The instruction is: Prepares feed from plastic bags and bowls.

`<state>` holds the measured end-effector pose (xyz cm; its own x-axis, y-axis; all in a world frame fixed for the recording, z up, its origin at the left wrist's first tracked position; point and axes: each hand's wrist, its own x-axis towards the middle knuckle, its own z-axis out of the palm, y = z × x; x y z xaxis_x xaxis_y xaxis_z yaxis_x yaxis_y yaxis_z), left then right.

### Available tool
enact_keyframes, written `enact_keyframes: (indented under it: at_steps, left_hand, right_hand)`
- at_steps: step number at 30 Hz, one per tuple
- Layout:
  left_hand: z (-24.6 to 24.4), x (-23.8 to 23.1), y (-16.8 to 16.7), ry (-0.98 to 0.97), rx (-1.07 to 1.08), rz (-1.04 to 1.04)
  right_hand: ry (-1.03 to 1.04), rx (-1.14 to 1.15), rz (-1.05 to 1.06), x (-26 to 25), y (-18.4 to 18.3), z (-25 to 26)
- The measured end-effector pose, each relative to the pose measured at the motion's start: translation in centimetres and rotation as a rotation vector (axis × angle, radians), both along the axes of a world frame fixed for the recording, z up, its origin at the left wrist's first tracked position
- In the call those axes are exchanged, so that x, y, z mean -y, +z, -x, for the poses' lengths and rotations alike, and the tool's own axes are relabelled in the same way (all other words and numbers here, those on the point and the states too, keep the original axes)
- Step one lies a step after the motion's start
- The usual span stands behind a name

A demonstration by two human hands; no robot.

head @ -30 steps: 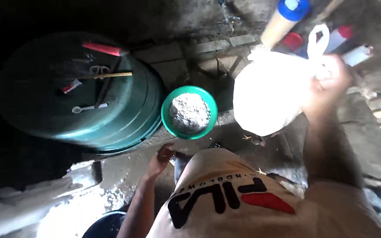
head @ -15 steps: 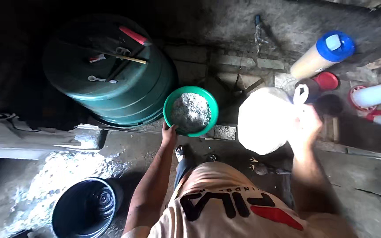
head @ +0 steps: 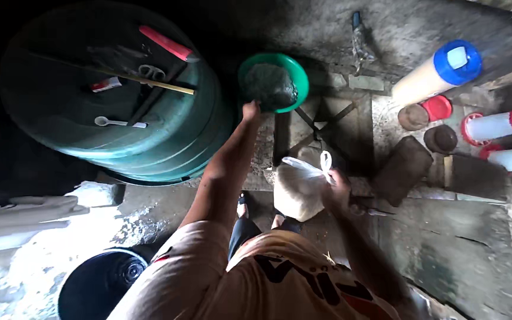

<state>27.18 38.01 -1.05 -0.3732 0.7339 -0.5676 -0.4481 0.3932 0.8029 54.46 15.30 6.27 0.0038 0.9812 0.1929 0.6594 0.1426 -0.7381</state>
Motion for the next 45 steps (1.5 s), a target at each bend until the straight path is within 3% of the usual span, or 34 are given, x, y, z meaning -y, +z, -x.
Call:
enact_keyframes:
  at_steps: [5, 8, 12, 14, 16, 20, 24, 26, 29, 36, 41, 45]
  left_hand:
    - [1.4, -0.4, -0.2, -0.160, -0.106, 0.091]
    - [3.9, 1.3, 0.6, -0.284, -0.145, 0.090]
    - [7.3, 9.0, 5.2, -0.418, -0.202, -0.157]
    - [9.0, 14.5, 6.6, -0.505, -0.335, -0.315]
    - [10.3, 19.8, 7.0, -0.559, -0.484, -0.346]
    - [11.5, 24.4, 3.7, -0.609, -0.716, -0.344]
    - [10.4, 23.4, 2.6, -0.715, -0.793, -0.345]
    - [10.0, 22.2, 1.4, -0.744, -0.822, -0.329]
    - [9.0, 21.5, 0.7, -0.715, -0.872, -0.345]
    - [7.2, 22.1, 2.4, -0.391, -0.939, -0.496]
    - [5.5, 22.5, 2.6, -0.140, -0.825, -0.468]
    - [4.5, 23.7, 0.5, -0.145, -0.735, -0.370]
  right_hand:
    - [0.012, -0.063, 0.089, -1.0, -1.4, 6.8]
    - [0.077, -0.113, 0.025, -2.0, -3.3, 9.8]
    - [0.122, -0.135, -0.086, -2.9, -5.2, 13.4]
    - [0.140, -0.136, -0.094, -3.2, -5.5, 15.0]
    - [0.162, -0.131, -0.123, -3.5, -5.8, 16.6]
    - [0.205, -0.137, -0.064, -3.4, -6.9, 18.5]
    - [0.267, -0.198, 0.069, -3.6, -7.4, 17.9]
    - [0.334, -0.212, 0.261, -4.9, -6.1, 17.1]
    - [0.375, -0.135, 0.541, -8.2, -4.8, 16.6]
    - [0.796, 0.085, 0.443, -14.0, -3.3, 18.0]
    - [0.933, -0.203, 0.169, -14.3, -2.3, 17.9]
    - [0.905, -0.475, 0.011, -13.1, 1.6, 17.8]
